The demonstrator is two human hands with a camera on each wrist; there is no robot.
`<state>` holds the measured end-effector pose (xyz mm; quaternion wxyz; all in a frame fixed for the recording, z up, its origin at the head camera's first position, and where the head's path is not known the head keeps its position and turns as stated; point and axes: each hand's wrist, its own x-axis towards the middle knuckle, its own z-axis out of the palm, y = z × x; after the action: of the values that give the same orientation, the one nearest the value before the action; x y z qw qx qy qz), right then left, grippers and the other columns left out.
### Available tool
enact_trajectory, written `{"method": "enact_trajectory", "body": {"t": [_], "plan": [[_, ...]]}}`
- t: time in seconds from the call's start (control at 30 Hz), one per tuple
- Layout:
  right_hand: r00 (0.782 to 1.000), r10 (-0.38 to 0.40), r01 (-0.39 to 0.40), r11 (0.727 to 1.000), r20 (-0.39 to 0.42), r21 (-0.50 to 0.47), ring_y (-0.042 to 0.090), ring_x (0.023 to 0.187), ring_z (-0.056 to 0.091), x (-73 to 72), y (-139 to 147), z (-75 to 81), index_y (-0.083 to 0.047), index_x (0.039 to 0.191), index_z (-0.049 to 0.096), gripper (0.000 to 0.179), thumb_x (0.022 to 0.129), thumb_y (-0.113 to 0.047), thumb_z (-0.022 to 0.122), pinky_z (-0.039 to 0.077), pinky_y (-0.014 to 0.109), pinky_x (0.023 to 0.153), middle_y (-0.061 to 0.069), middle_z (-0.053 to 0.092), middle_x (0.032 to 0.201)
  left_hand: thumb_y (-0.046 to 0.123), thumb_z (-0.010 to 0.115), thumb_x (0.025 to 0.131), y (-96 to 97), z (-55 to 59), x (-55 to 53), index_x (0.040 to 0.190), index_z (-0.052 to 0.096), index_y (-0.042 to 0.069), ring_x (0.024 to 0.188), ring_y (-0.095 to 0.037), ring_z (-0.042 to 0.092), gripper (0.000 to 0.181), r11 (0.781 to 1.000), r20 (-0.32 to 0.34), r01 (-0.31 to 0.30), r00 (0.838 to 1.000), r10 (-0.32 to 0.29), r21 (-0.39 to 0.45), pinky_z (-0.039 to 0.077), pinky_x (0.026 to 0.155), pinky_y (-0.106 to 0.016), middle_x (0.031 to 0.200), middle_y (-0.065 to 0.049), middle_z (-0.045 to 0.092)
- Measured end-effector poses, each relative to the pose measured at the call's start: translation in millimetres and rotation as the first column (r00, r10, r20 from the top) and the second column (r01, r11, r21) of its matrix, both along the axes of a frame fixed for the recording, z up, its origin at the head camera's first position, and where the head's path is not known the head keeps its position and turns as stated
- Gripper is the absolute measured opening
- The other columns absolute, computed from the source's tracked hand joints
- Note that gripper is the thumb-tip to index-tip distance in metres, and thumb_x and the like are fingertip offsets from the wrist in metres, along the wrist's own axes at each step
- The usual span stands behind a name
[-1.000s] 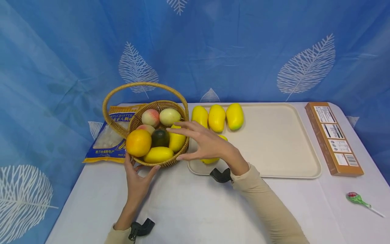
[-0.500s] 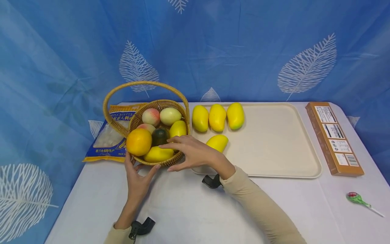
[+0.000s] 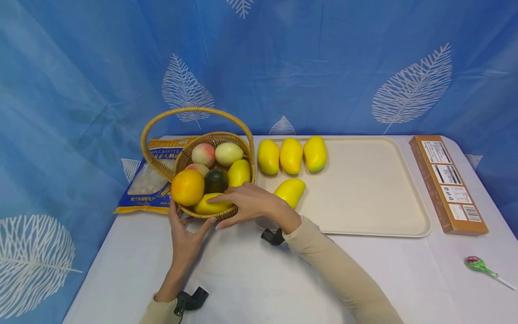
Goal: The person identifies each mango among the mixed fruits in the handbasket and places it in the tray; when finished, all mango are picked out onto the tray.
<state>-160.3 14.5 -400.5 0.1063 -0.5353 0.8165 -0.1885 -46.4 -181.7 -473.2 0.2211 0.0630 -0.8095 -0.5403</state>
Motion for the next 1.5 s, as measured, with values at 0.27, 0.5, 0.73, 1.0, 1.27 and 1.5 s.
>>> {"method": "enact_trajectory", "body": {"t": [0.27, 0.5, 0.73, 1.0, 1.27, 1.5], "plan": [[1.000, 0.007, -0.007, 0.996, 0.002, 0.094, 0.011, 0.080, 0.050, -0.7, -6, 4.5, -0.043, 0.145, 0.044, 0.068, 0.084, -0.069, 0.059, 0.039, 0.023, 0.065, 0.000, 0.060, 0.128, 0.019, 0.084, 0.078, 0.9, 2.9, -0.4, 0.158, 0.001, 0.028, 0.141, -0.027, 0.029, 0.116, 1.000, 0.024, 0.000, 1.000, 0.000, -0.009, 0.035, 0.105, -0.046, 0.160, -0.007, 0.015], [1.000, -0.003, 0.002, 0.999, 0.012, 0.054, 0.011, 0.074, 0.047, -0.6, -5, -0.4, -0.044, 0.141, 0.049, 0.063, 0.083, -0.068, 0.061, 0.039, 0.024, 0.066, 0.001, 0.055, 0.127, 0.019, 0.083, 0.078, 0.1, 1.5, 0.6, 0.158, 0.002, 0.027, 0.142, -0.027, 0.026, 0.115, 1.000, 0.029, -0.007, 1.000, 0.008, -0.023, 0.035, 0.105, -0.047, 0.160, -0.007, 0.015], [0.998, 0.012, -0.009, 0.999, 0.057, -0.049, 0.010, 0.083, 0.054, -1.4, -3, -3.9, -0.036, 0.134, 0.060, 0.054, 0.085, -0.057, 0.068, 0.048, 0.027, 0.083, 0.004, 0.050, 0.136, 0.016, 0.082, 0.079, 2.1, 0.4, 1.0, 0.158, 0.005, 0.027, 0.142, -0.026, 0.025, 0.111, 1.000, 0.028, -0.003, 1.000, 0.003, 0.000, 0.034, 0.105, -0.048, 0.159, -0.007, 0.017], [0.996, 0.028, -0.027, 1.000, 0.087, -0.012, 0.011, 0.074, 0.051, 3.8, -7, 0.2, -0.038, 0.138, 0.055, 0.052, 0.090, -0.059, 0.059, 0.045, 0.025, 0.073, 0.006, 0.046, 0.134, 0.016, 0.083, 0.078, 1.0, 1.5, 1.4, 0.158, 0.004, 0.027, 0.142, -0.026, 0.026, 0.113, 1.000, 0.018, -0.001, 1.000, 0.002, -0.006, 0.034, 0.104, -0.046, 0.159, -0.008, 0.018], [0.991, 0.003, 0.013, 0.993, 0.133, -0.120, 0.011, 0.086, 0.051, 1.0, -6, -1.9, -0.033, 0.132, 0.062, 0.044, 0.090, -0.044, 0.067, 0.046, 0.024, 0.079, 0.002, 0.050, 0.122, 0.013, 0.085, 0.076, -0.3, -1.7, 1.5, 0.158, 0.004, 0.024, 0.142, -0.027, 0.027, 0.116, 1.000, 0.002, -0.013, 1.000, 0.013, -0.021, 0.035, 0.104, -0.047, 0.158, -0.010, 0.018], [0.989, 0.014, 0.018, 0.977, 0.147, -0.214, 0.012, 0.088, 0.050, -4.1, 9, 8.5, -0.032, 0.134, 0.059, 0.043, 0.092, -0.040, 0.066, 0.047, 0.026, 0.078, 0.002, 0.051, 0.121, 0.004, 0.082, 0.074, 7.8, 14.5, 3.0, 0.158, 0.006, 0.010, 0.142, -0.036, 0.025, 0.113, 1.000, -0.009, -0.006, 1.000, 0.006, 0.012, 0.033, 0.103, -0.056, 0.157, -0.020, 0.017]]}}
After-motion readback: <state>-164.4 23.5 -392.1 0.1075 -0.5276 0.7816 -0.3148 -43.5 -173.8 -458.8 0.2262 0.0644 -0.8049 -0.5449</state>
